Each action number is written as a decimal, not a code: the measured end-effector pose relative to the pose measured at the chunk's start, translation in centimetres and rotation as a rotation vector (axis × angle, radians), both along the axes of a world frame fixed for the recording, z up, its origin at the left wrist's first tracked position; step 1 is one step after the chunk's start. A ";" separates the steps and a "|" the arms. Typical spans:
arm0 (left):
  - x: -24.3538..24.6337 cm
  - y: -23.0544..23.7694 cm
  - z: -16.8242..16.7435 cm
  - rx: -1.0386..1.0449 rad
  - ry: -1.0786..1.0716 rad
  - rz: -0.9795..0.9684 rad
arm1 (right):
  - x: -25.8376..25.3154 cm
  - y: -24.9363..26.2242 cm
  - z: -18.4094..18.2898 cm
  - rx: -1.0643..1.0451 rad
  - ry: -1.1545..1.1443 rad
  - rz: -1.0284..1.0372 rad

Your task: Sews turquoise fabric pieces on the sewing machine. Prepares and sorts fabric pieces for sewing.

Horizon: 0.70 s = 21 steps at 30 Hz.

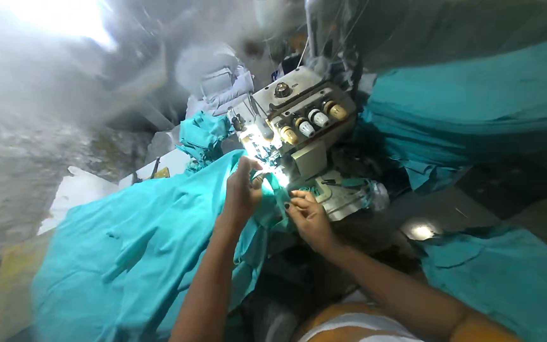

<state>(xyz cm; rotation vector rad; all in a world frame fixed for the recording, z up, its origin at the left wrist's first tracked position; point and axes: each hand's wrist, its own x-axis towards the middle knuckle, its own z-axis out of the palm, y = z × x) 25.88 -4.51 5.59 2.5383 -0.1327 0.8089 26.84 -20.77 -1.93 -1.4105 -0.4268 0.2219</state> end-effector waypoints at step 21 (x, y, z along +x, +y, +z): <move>-1.3 -2.2 -0.3 0.318 0.429 0.267 | 2.6 -1.9 -3.5 -0.036 -0.168 0.096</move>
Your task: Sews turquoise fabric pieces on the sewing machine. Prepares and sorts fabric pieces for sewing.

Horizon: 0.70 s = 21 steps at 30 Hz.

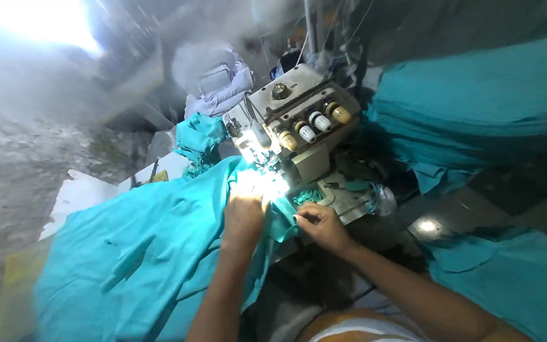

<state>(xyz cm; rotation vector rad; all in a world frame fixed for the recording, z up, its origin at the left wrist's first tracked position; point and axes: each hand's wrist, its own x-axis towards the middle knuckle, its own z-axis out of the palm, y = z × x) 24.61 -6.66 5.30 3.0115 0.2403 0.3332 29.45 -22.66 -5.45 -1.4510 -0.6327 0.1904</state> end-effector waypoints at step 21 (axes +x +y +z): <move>-4.0 0.0 -5.1 -0.122 -0.327 -0.161 | 3.4 0.5 7.2 -0.027 0.569 0.151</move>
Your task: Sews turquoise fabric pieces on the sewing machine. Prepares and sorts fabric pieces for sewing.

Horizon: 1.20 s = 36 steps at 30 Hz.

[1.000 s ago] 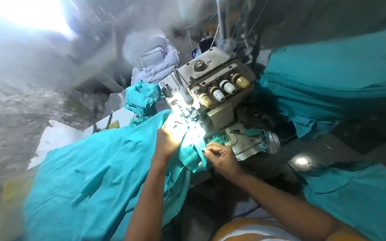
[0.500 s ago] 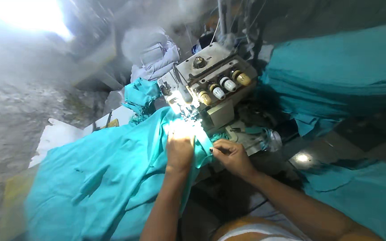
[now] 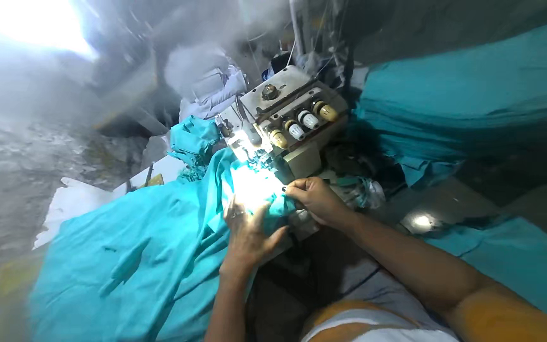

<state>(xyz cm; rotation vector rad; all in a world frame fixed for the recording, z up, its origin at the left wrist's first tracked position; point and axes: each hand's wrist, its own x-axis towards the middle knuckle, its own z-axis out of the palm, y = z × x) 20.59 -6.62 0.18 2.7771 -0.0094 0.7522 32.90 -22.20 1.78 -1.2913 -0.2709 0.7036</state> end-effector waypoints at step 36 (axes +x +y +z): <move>5.5 -1.9 5.7 -1.612 0.025 0.177 | -8.1 -5.0 0.0 0.242 -1.122 -0.074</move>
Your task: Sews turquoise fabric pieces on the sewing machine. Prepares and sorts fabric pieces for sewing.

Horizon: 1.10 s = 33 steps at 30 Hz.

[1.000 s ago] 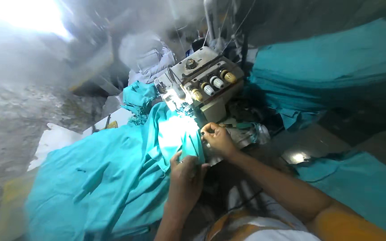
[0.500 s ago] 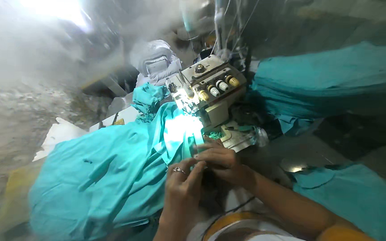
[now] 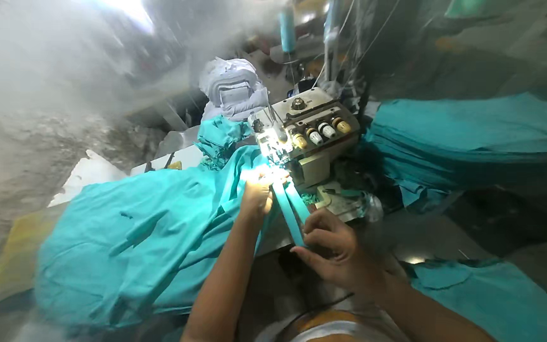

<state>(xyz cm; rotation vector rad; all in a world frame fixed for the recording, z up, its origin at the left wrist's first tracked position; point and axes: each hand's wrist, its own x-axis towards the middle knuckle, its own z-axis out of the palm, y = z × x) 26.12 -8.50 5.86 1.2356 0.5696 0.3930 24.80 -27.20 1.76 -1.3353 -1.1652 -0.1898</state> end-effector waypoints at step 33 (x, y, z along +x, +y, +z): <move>-8.2 -5.5 8.9 1.565 0.550 -1.641 | -0.1 0.4 0.8 -0.063 0.293 0.025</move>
